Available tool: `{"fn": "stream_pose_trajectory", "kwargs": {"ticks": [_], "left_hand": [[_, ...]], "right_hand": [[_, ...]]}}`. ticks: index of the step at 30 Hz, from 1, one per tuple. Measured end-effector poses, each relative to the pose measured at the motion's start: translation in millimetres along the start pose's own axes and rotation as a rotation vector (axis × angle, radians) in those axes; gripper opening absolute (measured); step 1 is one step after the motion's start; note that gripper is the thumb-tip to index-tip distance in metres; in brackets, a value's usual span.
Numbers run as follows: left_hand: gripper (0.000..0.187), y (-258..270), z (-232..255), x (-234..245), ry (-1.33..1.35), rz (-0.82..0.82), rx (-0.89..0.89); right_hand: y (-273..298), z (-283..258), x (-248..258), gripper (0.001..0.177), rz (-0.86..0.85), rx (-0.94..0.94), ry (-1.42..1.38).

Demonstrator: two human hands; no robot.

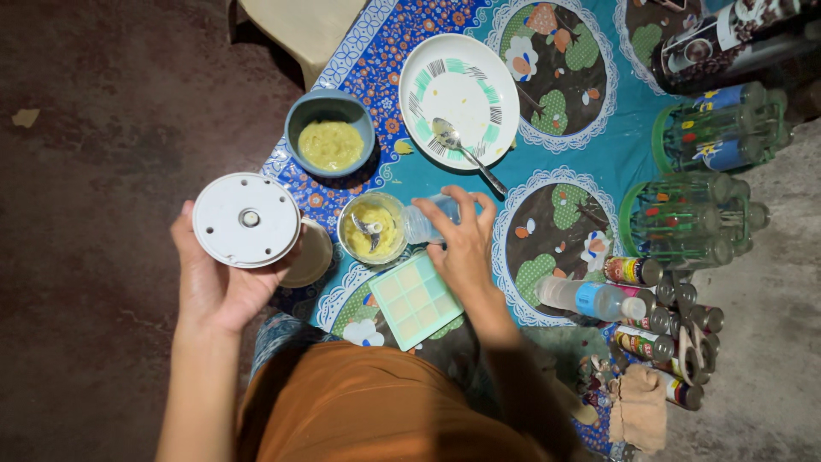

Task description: The person transfers food pieces from a plate into a small bowl with a spoon, then uses a hand-powered food chopper to mince the food and wipes the bowl with a finger.

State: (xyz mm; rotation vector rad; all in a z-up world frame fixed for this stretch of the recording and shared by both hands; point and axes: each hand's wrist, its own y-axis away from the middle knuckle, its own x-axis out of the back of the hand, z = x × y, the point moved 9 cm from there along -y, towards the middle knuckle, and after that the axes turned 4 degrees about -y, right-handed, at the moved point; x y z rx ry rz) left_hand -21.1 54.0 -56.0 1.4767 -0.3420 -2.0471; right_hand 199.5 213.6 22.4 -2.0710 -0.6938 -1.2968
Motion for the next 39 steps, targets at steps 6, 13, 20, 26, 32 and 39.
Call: {"fn": "stream_pose_trajectory", "kwargs": {"ticks": [6, 13, 20, 26, 32, 39], "left_hand": [[0.07, -2, -5, -3, 0.01, 0.032, 0.011], [0.07, -2, -5, -5, -0.007, 0.002, 0.009], [0.072, -1, -4, -2, -0.018, 0.0, -0.005], [0.073, -2, -2, -2, -0.029, -0.024, -0.011], [0.073, -2, -3, -3, -0.035, -0.011, -0.015], [0.071, -2, -6, -6, -0.026, 0.007, 0.002]], "right_hand": [[2, -2, 1, 0.074, 0.004, -0.005, 0.004], [-4, -2, 0, 0.074, -0.001, -0.019, -0.006], [-15, -5, -5, 0.075, 0.011, 0.014, -0.011], [-21, -9, -8, 0.075, 0.009, 0.035, 0.017], [-21, -6, -5, 0.075, 0.04, -0.004, -0.055], [-1, 46, -4, 0.071, 0.122, -0.154, -0.472]]}}
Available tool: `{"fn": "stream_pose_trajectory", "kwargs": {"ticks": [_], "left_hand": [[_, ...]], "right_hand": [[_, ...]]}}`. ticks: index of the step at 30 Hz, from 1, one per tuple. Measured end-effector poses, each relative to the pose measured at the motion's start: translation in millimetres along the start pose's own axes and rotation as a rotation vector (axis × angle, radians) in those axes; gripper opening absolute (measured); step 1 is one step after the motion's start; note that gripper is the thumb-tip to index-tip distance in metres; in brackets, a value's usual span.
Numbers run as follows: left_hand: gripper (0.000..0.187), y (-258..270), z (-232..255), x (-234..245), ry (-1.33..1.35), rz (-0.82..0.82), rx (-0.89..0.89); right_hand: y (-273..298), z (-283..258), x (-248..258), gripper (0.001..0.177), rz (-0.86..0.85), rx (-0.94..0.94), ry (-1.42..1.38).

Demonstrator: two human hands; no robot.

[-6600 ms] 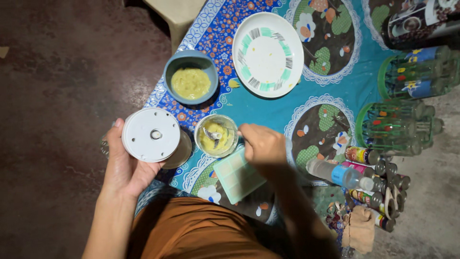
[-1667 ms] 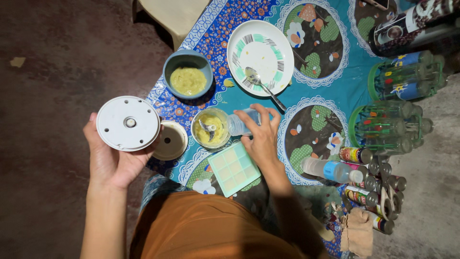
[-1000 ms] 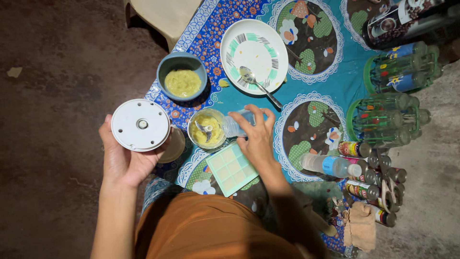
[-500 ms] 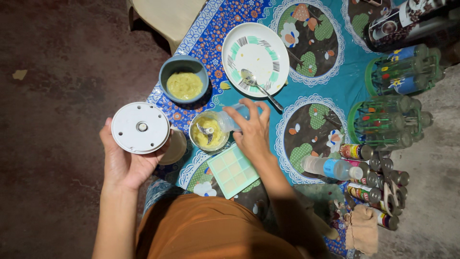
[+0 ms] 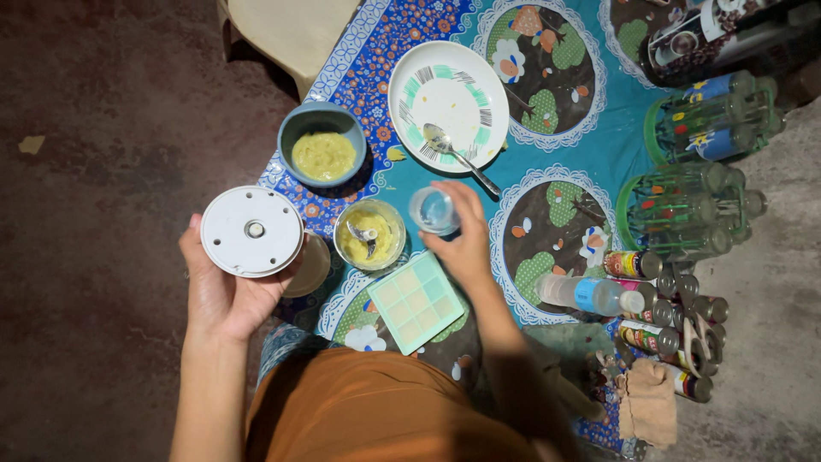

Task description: The person transfers food pieces from a plate into a small bowl with a spoon, then uses a hand-powered food chopper to mince the food and wipes the bowl with a finger.

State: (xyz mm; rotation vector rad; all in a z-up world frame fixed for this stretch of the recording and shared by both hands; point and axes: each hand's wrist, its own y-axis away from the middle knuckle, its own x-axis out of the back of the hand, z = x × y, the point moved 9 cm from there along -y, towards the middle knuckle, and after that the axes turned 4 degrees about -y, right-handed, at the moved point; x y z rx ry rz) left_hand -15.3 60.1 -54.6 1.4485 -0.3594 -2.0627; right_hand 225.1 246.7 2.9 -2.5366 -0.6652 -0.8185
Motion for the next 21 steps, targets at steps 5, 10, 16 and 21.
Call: {"fn": "stream_pose_trajectory", "kwargs": {"ticks": [5, 10, 16, 21], "left_hand": [[0.07, -2, -3, -5, -0.022, -0.007, -0.005], [0.069, -7, -3, -5, -0.083, 0.003, -0.032], [0.07, -4, 15, -1, -0.077, -0.032, -0.079], [0.071, 5, 41, 37, -0.074, 0.115, -0.087]], "right_hand": [[18, 82, 2, 0.078, 0.022, -0.175, -0.334], [31, 133, -17, 0.082, 0.024, -0.199, -0.437], [34, 105, -5, 0.101, 0.01, -0.195, -0.234], [74, 46, 38, 0.05, 0.166, -0.187, -0.08]]}}
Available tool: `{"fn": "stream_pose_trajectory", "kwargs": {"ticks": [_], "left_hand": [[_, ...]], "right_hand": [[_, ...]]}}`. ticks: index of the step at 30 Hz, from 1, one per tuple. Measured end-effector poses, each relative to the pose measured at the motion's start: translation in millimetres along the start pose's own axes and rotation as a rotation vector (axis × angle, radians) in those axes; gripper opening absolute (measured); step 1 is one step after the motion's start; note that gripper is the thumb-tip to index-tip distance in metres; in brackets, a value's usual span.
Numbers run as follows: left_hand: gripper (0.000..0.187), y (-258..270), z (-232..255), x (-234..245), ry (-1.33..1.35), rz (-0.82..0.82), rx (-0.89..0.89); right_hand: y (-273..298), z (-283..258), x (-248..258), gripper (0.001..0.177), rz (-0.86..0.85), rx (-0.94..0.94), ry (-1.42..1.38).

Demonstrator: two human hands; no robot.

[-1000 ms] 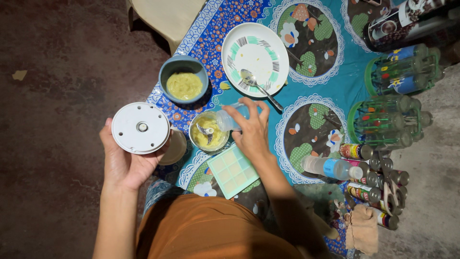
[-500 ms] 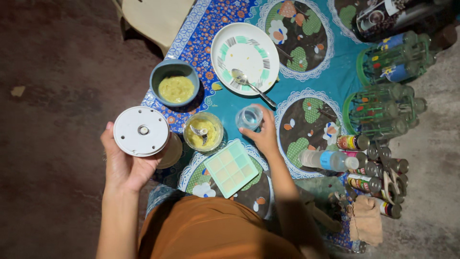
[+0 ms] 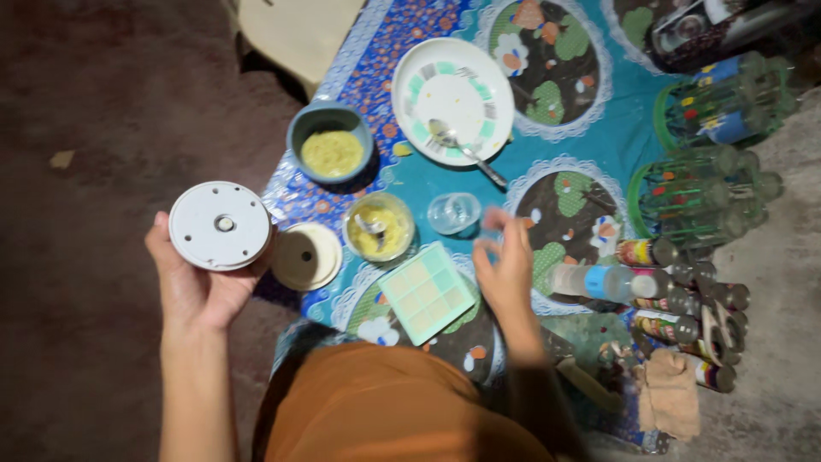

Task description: The person transfers food pieces from a plate into a small bowl with a spoon, then uses a hand-powered food chopper to mince the food and wipes the bowl with a finger.

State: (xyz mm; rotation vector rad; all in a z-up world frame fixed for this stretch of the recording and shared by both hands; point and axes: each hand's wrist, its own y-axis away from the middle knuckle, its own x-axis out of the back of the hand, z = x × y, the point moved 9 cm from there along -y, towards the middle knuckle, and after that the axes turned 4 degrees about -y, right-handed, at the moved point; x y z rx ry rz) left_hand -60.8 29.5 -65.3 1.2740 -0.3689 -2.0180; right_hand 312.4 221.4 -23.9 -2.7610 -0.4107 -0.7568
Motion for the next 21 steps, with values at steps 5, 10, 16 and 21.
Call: {"fn": "stream_pose_trajectory", "kwargs": {"ticks": [5, 10, 16, 21], "left_hand": [[0.066, -25, 0, 42, 0.055, -0.018, -0.068], [0.065, -48, -13, 68, 0.04, -0.022, -0.015], [0.062, -72, -23, 67, -0.002, -0.081, 0.083], [0.065, -74, -21, 57, -0.117, -0.088, 0.199]], "right_hand": [[94, -18, -143, 0.049, -0.647, -0.704, -0.865], [109, -5, -218, 0.063, -0.432, -0.907, -0.993], [123, 25, -241, 0.049, -0.133, -1.053, -1.13], [135, 43, -266, 0.026, -0.117, -1.059, -1.157]]}}
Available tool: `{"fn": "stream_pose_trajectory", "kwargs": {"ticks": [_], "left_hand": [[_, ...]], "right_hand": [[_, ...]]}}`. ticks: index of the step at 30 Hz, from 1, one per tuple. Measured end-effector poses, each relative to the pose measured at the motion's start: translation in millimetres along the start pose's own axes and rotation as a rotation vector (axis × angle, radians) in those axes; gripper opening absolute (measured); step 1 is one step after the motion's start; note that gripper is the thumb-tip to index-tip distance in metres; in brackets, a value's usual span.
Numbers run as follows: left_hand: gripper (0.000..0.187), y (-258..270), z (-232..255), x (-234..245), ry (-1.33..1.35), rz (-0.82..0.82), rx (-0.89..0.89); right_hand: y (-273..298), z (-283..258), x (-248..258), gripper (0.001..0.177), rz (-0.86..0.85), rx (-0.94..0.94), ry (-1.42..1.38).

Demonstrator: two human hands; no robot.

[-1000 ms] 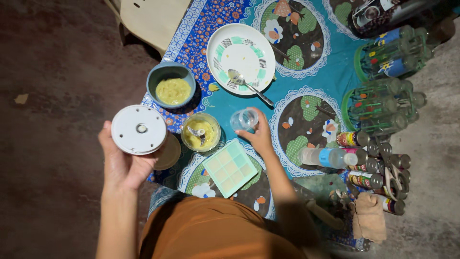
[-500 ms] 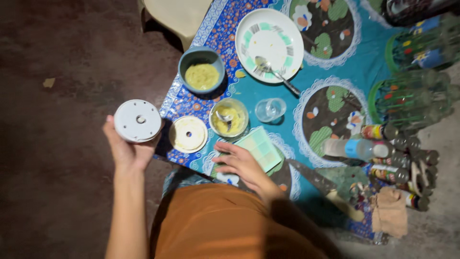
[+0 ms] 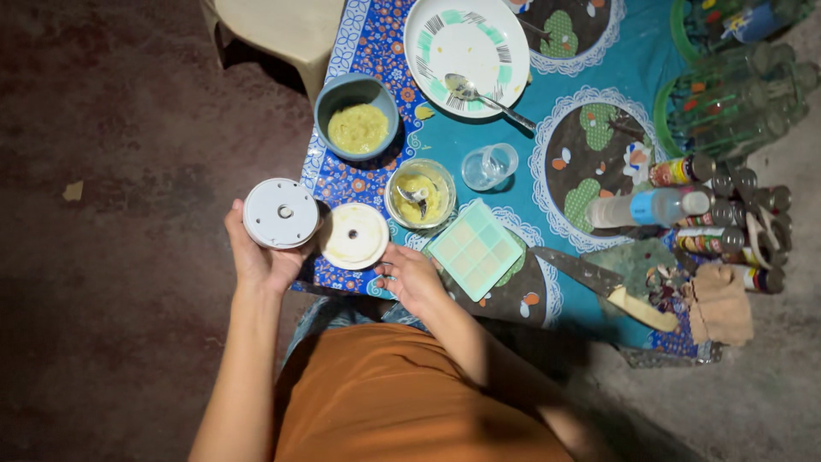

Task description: The person transfers food pieces from a plate into a small bowl with a spoon, then uses a hand-powered food chopper to mince the food and wipes the bowl with a finger.

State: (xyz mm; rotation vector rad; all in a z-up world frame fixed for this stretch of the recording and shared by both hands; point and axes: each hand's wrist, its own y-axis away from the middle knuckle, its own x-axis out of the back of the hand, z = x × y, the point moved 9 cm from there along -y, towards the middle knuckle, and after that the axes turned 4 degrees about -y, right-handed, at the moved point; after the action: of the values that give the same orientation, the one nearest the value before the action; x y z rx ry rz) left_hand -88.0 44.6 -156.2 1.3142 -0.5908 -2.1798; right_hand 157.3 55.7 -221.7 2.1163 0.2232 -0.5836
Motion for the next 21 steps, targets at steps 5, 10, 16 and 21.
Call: {"fn": "stream_pose_trajectory", "kwargs": {"ticks": [5, 10, 16, 21], "left_hand": [[0.069, 3, -2, -3, 0.014, -0.049, 0.046], [0.07, 16, 26, -2, -0.015, -0.044, -0.03], [0.068, 36, 76, -30, -0.076, -0.156, -0.191], [0.06, 28, 66, -57, -0.05, -0.166, -0.162]], "right_hand": [[-9, 7, 1, 0.025, 0.019, 0.085, 0.006], [40, -25, -43, 0.026, -0.114, 0.247, 0.163], [162, -143, -108, 0.024, -0.059, 0.964, 0.993], [150, -167, -132, 0.023, -0.007, 1.314, 1.736]]}}
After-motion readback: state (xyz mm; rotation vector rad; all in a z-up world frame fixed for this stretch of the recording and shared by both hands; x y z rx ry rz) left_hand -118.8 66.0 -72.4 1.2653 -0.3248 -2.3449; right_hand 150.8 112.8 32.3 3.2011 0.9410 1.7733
